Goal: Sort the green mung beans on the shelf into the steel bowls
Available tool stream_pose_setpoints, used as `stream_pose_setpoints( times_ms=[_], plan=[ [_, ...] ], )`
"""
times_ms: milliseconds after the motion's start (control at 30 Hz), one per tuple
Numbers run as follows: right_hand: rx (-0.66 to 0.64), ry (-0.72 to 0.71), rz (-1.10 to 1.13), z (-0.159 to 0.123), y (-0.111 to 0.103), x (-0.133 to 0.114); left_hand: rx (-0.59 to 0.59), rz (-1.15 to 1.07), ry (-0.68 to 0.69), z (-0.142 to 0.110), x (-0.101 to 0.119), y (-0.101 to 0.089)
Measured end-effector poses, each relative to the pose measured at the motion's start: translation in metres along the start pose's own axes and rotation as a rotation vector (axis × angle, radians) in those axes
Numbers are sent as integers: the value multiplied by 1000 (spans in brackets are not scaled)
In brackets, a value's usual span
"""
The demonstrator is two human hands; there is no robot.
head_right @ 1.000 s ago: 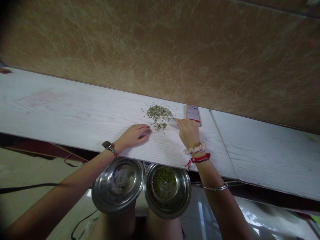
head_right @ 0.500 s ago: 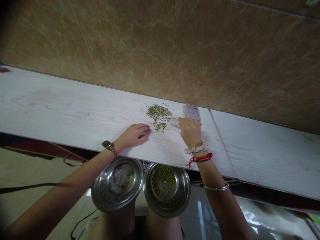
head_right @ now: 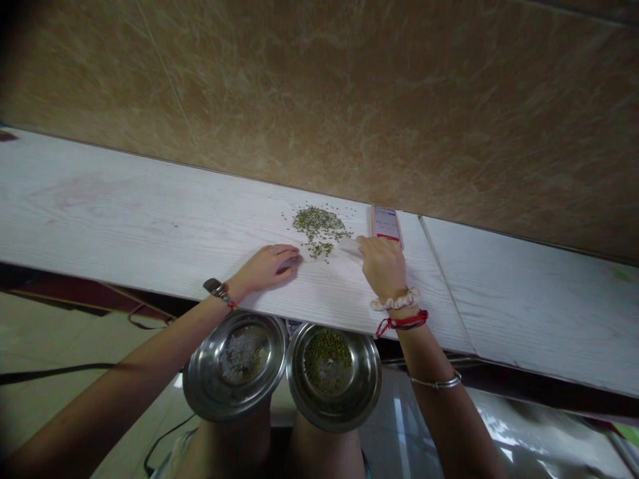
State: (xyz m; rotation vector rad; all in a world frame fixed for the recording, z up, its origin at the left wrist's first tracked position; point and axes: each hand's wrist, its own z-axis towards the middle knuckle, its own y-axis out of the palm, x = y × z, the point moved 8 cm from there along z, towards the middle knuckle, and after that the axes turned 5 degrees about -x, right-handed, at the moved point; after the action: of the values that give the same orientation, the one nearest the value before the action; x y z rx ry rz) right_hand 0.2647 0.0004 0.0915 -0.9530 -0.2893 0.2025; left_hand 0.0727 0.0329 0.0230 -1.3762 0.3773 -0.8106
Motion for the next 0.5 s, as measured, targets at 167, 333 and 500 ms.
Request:
stream_pose_setpoints(
  times_ms=[167, 333, 500],
  plan=[
    [33, -111, -4, -6, -6, -18, -8, -1, -6, 0, 0, 0],
    [103, -195, 29, -28, -30, -31, -11, 9, -22, -1, 0, -1],
    [129, -200, 50, -35, -45, -33, -21, 8, -41, -1, -1, 0]
  ],
)
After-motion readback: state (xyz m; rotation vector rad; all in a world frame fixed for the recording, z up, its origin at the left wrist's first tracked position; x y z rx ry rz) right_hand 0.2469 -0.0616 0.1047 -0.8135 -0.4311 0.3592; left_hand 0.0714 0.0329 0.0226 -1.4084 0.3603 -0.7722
